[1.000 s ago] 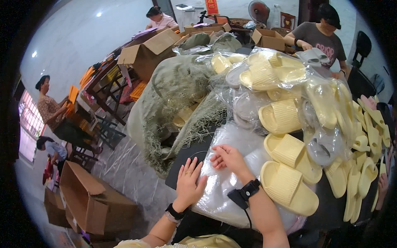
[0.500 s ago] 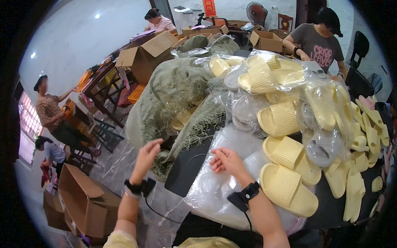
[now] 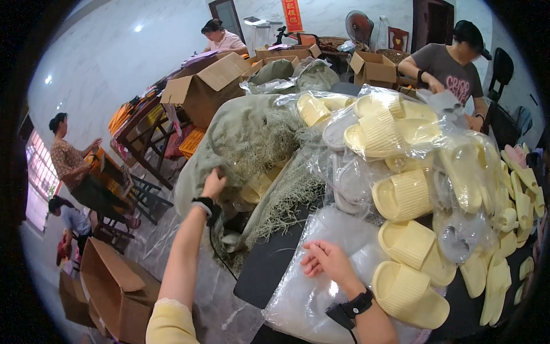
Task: Packing foam sandals into plastic bags in a shoe manufacturing facility.
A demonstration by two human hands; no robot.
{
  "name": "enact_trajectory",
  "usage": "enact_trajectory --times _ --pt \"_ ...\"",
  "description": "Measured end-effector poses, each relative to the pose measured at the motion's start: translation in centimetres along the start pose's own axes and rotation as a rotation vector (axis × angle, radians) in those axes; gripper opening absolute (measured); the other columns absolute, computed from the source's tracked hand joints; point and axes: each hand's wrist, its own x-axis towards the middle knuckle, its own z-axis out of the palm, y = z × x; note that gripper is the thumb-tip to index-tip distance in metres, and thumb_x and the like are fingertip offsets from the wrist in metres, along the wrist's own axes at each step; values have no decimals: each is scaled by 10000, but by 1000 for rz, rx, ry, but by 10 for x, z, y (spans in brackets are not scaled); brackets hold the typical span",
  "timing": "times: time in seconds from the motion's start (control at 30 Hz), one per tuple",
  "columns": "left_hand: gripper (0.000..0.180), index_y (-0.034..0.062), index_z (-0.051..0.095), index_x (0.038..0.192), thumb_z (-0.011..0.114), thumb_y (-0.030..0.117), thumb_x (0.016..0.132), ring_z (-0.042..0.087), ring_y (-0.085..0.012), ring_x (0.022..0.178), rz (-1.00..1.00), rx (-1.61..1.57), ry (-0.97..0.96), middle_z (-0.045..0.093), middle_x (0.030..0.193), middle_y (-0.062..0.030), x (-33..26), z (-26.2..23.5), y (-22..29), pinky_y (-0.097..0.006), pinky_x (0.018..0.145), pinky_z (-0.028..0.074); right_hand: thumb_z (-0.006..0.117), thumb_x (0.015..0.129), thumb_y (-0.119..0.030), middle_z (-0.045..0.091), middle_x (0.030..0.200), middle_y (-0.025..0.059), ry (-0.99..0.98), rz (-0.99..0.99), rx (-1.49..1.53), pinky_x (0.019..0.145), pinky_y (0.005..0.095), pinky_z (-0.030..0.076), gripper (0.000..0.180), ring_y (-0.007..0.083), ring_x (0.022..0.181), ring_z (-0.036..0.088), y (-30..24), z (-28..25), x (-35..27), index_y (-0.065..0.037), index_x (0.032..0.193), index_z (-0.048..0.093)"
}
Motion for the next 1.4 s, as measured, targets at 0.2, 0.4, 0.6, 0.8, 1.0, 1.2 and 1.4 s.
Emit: enact_trajectory --times 0.2,0.4,0.6,0.8,1.0,1.2,1.4 --pt "513 -49 411 1121 650 98 692 563 -318 953 -94 -337 579 556 1063 -215 110 -73 -15 -374 813 448 429 939 -217 613 812 112 77 39 7 541 244 509 294 143 620 610 -1 -12 2 16 1093 524" --pt "218 -29 511 926 522 139 789 583 -331 807 -484 0 354 562 858 -231 82 -112 -139 -383 672 470 426 941 -218 613 814 113 -53 39 54 545 241 509 299 143 626 609 -6 6 4 19 1102 514" --pt "217 -33 534 896 555 143 771 567 -303 721 -13 -262 198 576 788 -192 -44 31 17 -399 681 439 423 942 -213 615 818 112 25 27 16 549 239 508 294 141 625 609 -8 -7 2 13 1108 512" --pt "321 108 597 927 541 410 836 565 -223 866 -859 -1159 72 610 883 -85 -15 41 -100 -417 737 464 422 942 -208 616 818 104 -116 24 54 552 239 507 288 137 626 610 -13 25 -3 9 1106 516" --pt "359 116 592 875 552 467 809 558 -227 784 -900 -1431 28 607 851 -60 16 112 -27 -439 688 458 434 937 -189 616 802 113 26 51 18 562 243 503 265 132 614 597 -11 0 -1 15 1079 527" --pt "336 75 565 1057 517 337 852 573 -318 904 -1003 -1617 -225 606 983 -149 11 122 -34 -499 804 451 422 940 -196 620 801 101 15 62 21 554 233 498 274 122 612 602 -17 1 0 11 1093 518" --pt "284 30 526 1058 417 244 906 594 -239 806 -622 -1426 -191 598 955 -143 12 104 -37 -369 671 495 411 944 -220 613 800 88 -12 24 17 543 237 503 279 124 603 603 -6 -1 0 -6 1085 520"
